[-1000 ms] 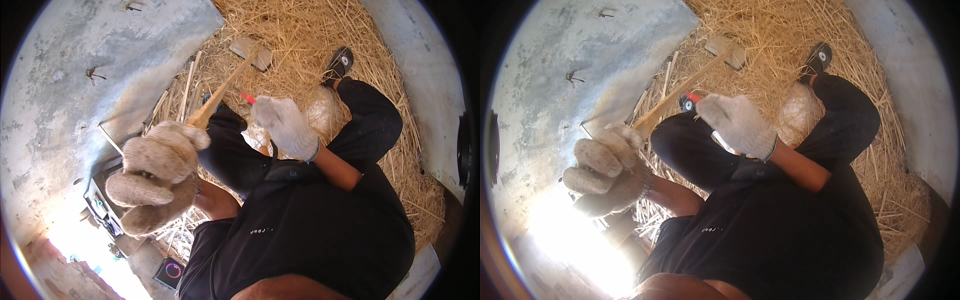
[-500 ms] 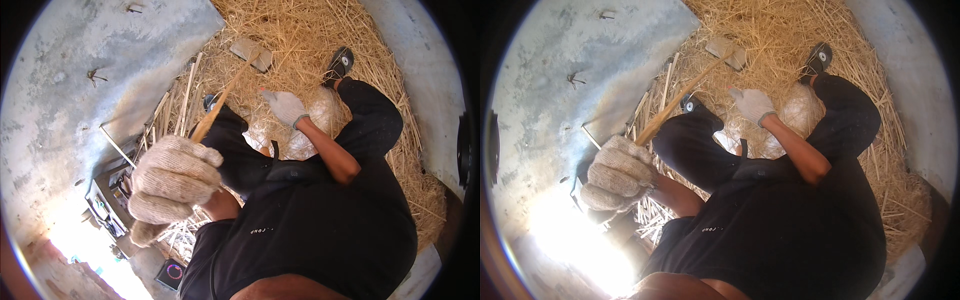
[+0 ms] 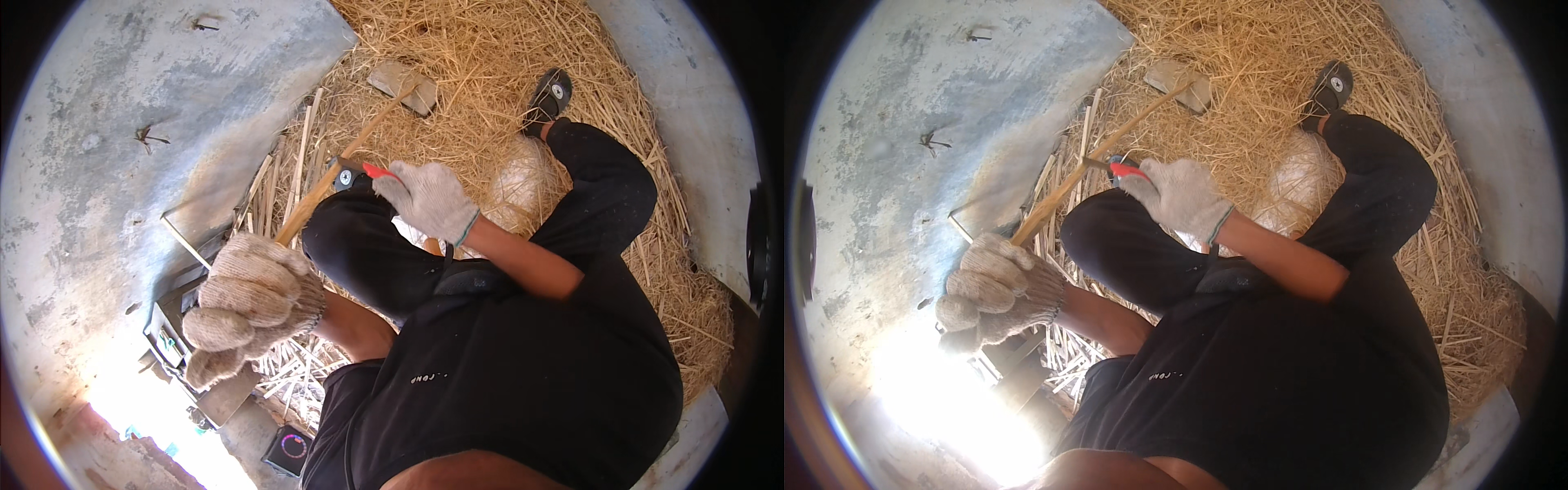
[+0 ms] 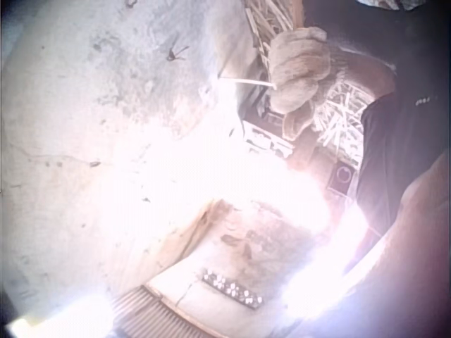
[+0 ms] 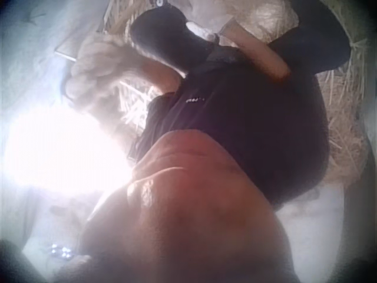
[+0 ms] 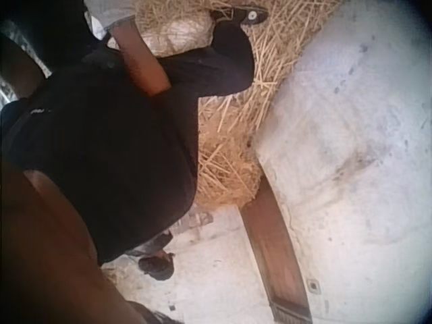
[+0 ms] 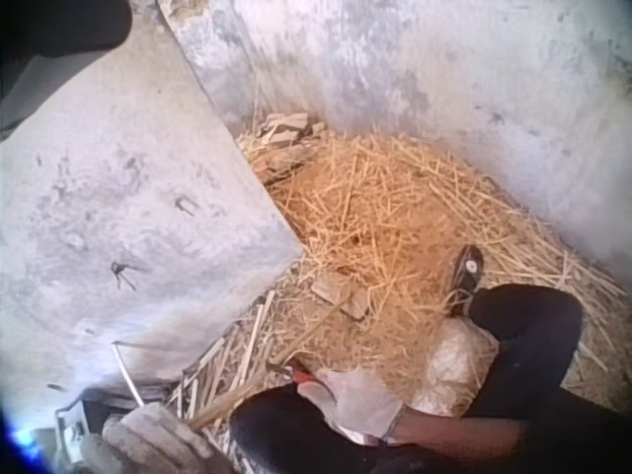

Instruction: The person saws a piece of wood held by hand using a hand saw, then uses a small knife to scrape the surface of the wood.

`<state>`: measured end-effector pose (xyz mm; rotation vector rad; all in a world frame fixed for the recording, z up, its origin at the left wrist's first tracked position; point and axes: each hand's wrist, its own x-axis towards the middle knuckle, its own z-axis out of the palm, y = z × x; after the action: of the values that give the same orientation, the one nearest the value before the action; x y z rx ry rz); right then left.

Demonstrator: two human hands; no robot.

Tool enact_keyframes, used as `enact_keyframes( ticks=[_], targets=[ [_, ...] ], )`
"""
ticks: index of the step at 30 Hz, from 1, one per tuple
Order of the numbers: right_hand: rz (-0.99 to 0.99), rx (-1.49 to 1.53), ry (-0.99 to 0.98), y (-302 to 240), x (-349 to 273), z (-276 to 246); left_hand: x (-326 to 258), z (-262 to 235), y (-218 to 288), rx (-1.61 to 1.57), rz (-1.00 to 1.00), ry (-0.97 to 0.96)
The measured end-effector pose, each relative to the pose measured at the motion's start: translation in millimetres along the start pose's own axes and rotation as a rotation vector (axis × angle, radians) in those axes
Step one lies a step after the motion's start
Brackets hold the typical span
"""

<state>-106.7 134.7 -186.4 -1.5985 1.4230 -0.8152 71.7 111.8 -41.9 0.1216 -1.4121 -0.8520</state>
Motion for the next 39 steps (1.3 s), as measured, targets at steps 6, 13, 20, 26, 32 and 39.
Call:
enact_keyframes(
  ticks=[6, 13, 20, 26, 32, 39],
  targets=[
    [0.209, -0.333, -0.018, 121.5, 49.7, 2.4, 7.9, -10.6, 2.4, -0.098, -0.038, -0.191],
    [0.382, 0.08, 0.006, 59.3, 34.9, -40.6, 6.3, 6.6, 6.4, -0.029, -0.191, 0.34],
    [-0.038, 0.311, -0.09, -25.3, -2.0, -14.3, -2.1, 4.6, 11.2, -0.089, -0.129, 0.268],
    [0.416, -0.143, 0.012, 147.5, 74.0, 20.1, 2.4, 3.5, 5.9, -0.124, -0.159, 0.192],
    [0.518, -0.112, 0.025, 154.7, 75.9, 2.0, 9.2, 17.0, 9.3, 0.021, -0.165, -0.025],
    [0.042, 0.334, -0.071, -2.7, 10.5, -21.1, 10.3, -16.4, 10.3, -0.066, -0.214, -0.239]
  ],
)
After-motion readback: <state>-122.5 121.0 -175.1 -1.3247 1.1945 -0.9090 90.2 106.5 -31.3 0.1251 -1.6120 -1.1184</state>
